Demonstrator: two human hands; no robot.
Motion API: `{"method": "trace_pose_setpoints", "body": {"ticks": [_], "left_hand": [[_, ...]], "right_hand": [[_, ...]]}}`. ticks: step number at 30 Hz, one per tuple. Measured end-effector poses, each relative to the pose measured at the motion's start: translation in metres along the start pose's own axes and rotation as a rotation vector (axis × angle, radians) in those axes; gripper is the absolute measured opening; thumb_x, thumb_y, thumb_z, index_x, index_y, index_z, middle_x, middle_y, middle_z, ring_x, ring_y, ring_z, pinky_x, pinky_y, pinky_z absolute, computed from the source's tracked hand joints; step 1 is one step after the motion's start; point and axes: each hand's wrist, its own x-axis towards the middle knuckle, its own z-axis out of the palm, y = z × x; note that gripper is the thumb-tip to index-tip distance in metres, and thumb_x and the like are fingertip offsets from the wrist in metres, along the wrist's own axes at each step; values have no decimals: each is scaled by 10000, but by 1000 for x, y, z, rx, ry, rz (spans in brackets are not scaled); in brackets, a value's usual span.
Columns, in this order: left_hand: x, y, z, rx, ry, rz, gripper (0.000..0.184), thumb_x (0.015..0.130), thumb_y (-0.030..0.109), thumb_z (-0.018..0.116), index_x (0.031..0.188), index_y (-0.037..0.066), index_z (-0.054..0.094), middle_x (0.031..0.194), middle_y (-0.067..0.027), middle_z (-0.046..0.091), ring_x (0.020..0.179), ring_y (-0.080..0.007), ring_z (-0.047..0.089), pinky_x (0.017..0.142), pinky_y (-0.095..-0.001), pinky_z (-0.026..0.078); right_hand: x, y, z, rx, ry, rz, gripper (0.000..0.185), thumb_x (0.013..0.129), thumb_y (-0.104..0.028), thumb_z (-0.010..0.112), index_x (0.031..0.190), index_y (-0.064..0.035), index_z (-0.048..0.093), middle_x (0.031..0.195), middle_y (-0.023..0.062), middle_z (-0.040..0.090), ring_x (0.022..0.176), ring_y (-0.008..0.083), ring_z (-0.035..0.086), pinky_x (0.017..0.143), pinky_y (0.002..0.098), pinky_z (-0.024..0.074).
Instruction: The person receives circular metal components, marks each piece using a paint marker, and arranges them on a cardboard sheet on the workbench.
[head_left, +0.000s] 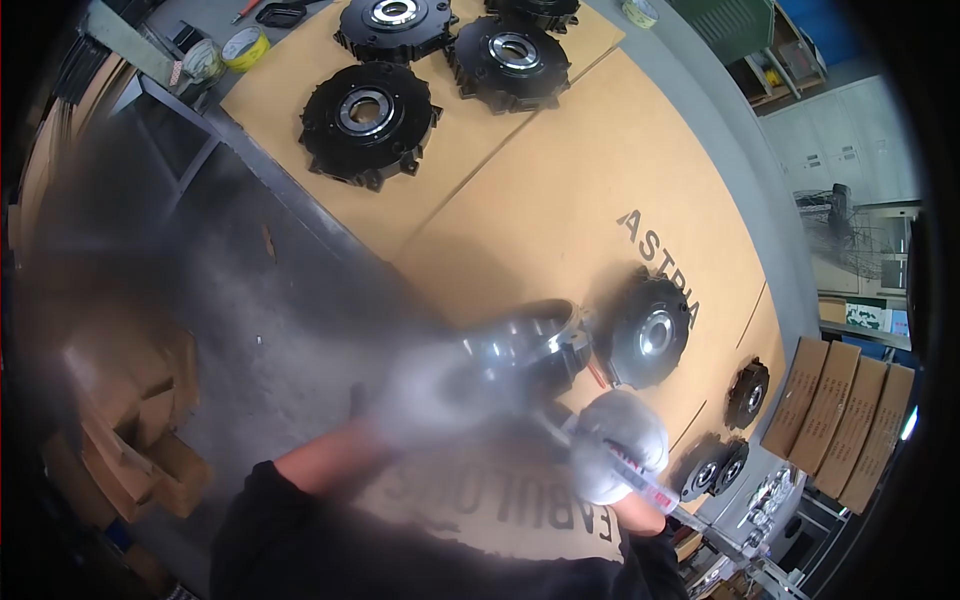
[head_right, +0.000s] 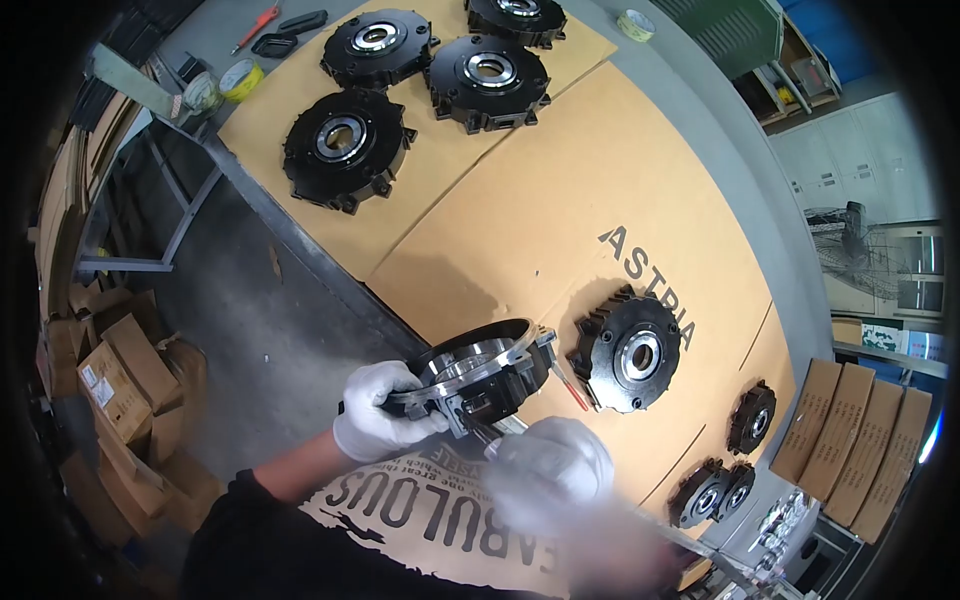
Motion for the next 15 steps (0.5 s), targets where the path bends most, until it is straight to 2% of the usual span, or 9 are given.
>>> {"method": "trace_pose_setpoints", "body": {"ticks": [2,3,6,7,9,10,12,13,15], "left_hand": [[-1,3,-2,-10,-41,-59,354,559,199,784,607,22,481,507,-62,493,406,-119,461,390,-236,351],[0,4,-1,-68,-25,-140,334,554,165,780,603,17,485,513,-54,497,421,-101,458,402,-229,353],[24,29,-5,-208,-54,-520,270,551,89,766,622,3,521,565,-16,521,503,-50,454,461,-205,368],[32,32,-5,-241,-52,-516,283,552,98,772,655,1,528,596,-17,533,537,-51,469,491,-206,382],[40,29,-6,-319,-178,-504,418,545,159,795,836,-11,547,735,-56,569,643,-100,535,593,-240,432],[46,24,-4,-325,-183,-495,418,545,159,795,836,-11,547,735,-56,569,643,-100,535,593,-240,432],[57,16,0,-161,-293,31,559,544,205,800,973,-20,520,828,-95,577,688,-166,567,633,-276,453],[57,15,-1,-86,-345,36,633,549,227,798,1041,-31,495,896,-129,578,739,-214,587,673,-299,468],[60,20,4,-78,-346,34,634,552,215,796,1048,-32,489,909,-132,583,769,-210,595,698,-294,470]], "right_hand": [[-1,-2,10,120,35,32,266,643,-123,678,819,20,539,691,101,566,536,199,528,495,256,415],[3,-12,25,247,271,371,258,688,-157,656,824,20,525,661,94,559,527,182,524,491,249,413],[16,-1,35,305,443,594,273,789,-245,582,814,12,493,564,81,523,484,128,494,462,240,397],[22,4,38,433,610,607,293,808,-277,552,818,9,492,547,82,510,465,129,479,446,239,385],[30,17,36,603,792,629,343,856,-339,460,842,4,478,507,84,472,417,136,428,416,233,347],[37,22,32,621,849,638,346,866,-344,435,849,0,469,519,80,473,430,135,425,419,227,331],[49,29,24,727,1031,722,342,878,-347,407,857,-9,459,544,72,473,457,132,425,427,223,311],[48,34,18,753,1028,790,324,875,-340,419,845,-21,468,572,69,479,487,130,436,432,231,311],[45,39,16,731,992,753,322,870,-341,427,841,-23,473,579,70,486,488,131,435,431,232,308]]}}
